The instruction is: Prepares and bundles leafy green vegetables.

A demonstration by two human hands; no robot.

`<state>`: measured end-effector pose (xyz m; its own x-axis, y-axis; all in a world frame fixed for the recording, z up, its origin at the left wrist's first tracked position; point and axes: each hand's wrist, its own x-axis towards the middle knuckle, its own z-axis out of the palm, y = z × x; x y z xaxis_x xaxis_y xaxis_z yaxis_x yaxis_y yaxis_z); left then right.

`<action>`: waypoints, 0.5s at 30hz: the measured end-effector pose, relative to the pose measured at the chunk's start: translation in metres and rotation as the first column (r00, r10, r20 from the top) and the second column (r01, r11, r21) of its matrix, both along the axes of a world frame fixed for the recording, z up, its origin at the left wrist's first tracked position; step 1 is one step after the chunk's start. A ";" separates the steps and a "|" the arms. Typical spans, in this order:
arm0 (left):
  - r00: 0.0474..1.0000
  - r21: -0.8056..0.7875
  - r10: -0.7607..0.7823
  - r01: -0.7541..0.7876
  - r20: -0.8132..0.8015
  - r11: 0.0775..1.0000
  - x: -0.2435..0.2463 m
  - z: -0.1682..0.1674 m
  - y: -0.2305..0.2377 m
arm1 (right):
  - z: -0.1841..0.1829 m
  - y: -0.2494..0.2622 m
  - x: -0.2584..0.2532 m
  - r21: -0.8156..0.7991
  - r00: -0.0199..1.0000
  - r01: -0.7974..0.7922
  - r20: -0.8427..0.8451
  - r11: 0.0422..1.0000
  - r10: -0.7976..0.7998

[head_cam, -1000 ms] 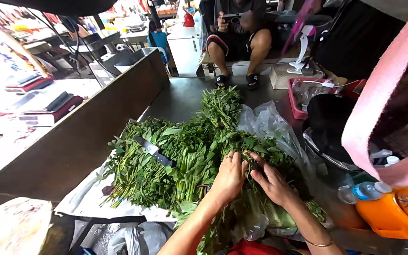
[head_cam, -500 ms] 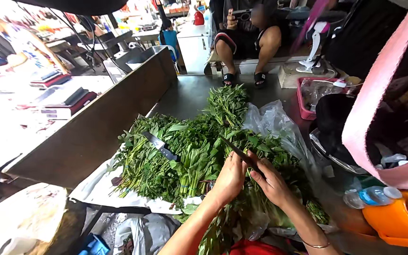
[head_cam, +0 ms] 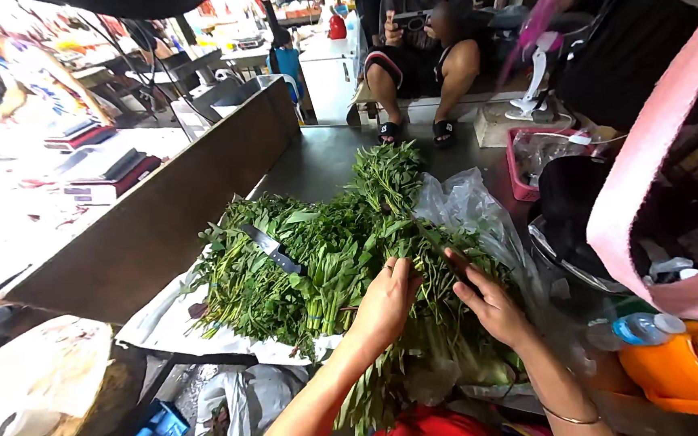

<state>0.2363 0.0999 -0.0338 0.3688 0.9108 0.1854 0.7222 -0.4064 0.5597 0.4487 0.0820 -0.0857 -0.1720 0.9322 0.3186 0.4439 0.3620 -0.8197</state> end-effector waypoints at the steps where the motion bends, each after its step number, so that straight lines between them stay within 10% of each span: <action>1: 1.000 0.012 -0.009 0.009 0.000 1.000 0.001 -0.002 0.000 | 0.006 -0.003 -0.004 0.004 0.999 -0.037 0.001 0.999 0.037; 6: 0.998 -0.041 0.036 -0.038 -0.060 0.998 -0.013 0.025 0.003 | 0.011 -0.010 0.002 -0.055 1.000 0.009 -0.023 0.998 -0.010; 15: 0.999 0.490 0.046 -0.041 0.000 0.871 -0.093 0.176 0.034 | -0.027 -0.036 0.071 -0.217 0.974 0.213 -0.030 0.953 -0.224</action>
<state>0.1434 0.1335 0.1419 0.3356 0.7194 0.6081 0.7505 -0.5943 0.2889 0.5192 0.0456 -0.1123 0.0553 0.9919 0.1142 0.4462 0.0777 -0.8915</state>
